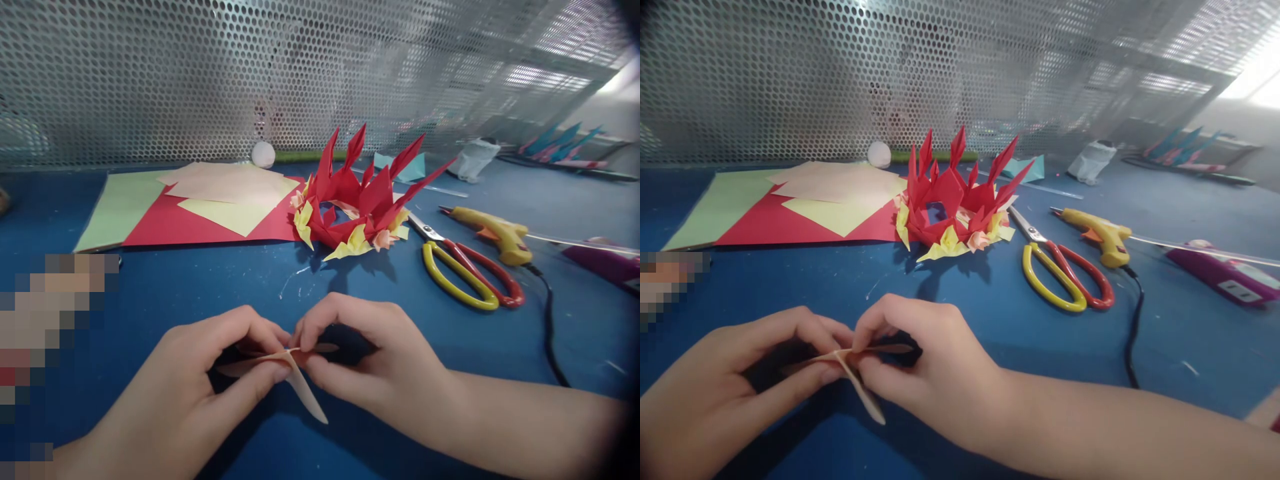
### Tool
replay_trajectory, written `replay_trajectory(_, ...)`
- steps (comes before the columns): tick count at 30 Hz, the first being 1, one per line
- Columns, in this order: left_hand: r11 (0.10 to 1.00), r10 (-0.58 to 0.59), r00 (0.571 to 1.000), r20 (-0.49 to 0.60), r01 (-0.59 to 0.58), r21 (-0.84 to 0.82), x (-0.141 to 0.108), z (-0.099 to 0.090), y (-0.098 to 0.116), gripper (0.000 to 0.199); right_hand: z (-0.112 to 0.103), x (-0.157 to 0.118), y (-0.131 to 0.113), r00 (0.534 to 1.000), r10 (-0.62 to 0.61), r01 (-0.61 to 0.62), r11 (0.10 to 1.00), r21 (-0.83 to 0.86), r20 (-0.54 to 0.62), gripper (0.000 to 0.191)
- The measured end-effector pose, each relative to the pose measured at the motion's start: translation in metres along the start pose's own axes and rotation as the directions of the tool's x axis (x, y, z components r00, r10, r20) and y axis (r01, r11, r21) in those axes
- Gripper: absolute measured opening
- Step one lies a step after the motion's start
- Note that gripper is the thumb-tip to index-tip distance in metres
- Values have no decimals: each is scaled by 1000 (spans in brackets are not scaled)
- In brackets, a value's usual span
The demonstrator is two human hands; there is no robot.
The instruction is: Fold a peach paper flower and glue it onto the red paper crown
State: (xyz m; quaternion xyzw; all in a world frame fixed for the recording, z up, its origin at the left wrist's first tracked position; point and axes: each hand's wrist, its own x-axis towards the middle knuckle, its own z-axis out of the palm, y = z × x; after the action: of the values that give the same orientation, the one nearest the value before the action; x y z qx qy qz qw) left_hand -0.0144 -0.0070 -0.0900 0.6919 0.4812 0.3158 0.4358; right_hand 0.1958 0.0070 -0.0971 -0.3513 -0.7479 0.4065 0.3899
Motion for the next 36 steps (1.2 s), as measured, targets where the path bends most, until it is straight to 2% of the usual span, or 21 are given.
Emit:
replay_trajectory(6,984,-176,982,-65,178,26,4,-1,13,8,0,2,-1,1000,-25,24,999,-23,-4,16)
replay_trajectory(12,976,-205,979,0,204,-75,8,-4,14,7,0,3,-5,999,-16,16,1000,17,33,4)
replay_trajectory(17,963,-258,966,2,257,-79,8,-4,14,12,4,4,-7,992,127,-130,983,134,27,4)
replay_trajectory(19,946,-291,956,27,292,-139,8,-3,13,11,5,5,-5,982,186,-191,959,210,42,3)
replay_trajectory(22,921,-282,957,73,291,-259,10,-3,11,10,5,7,-2,969,242,-245,917,315,52,9)
replay_trajectory(24,911,-293,955,50,295,-290,10,-2,12,10,4,8,-1,960,273,-276,893,356,59,13)
replay_trajectory(28,864,-380,924,32,368,-344,9,-1,19,15,4,8,0,947,310,-320,867,383,91,11)
replay_trajectory(31,866,-402,914,58,401,-298,9,-1,19,11,4,7,0,947,313,-316,881,353,67,15)
replay_trajectory(34,909,-367,929,40,367,-197,10,-2,16,11,4,6,-1,956,289,-287,908,304,40,18)
replay_trajectory(36,932,-338,941,11,336,-135,10,-2,15,16,4,6,-3,967,253,-253,929,268,35,13)
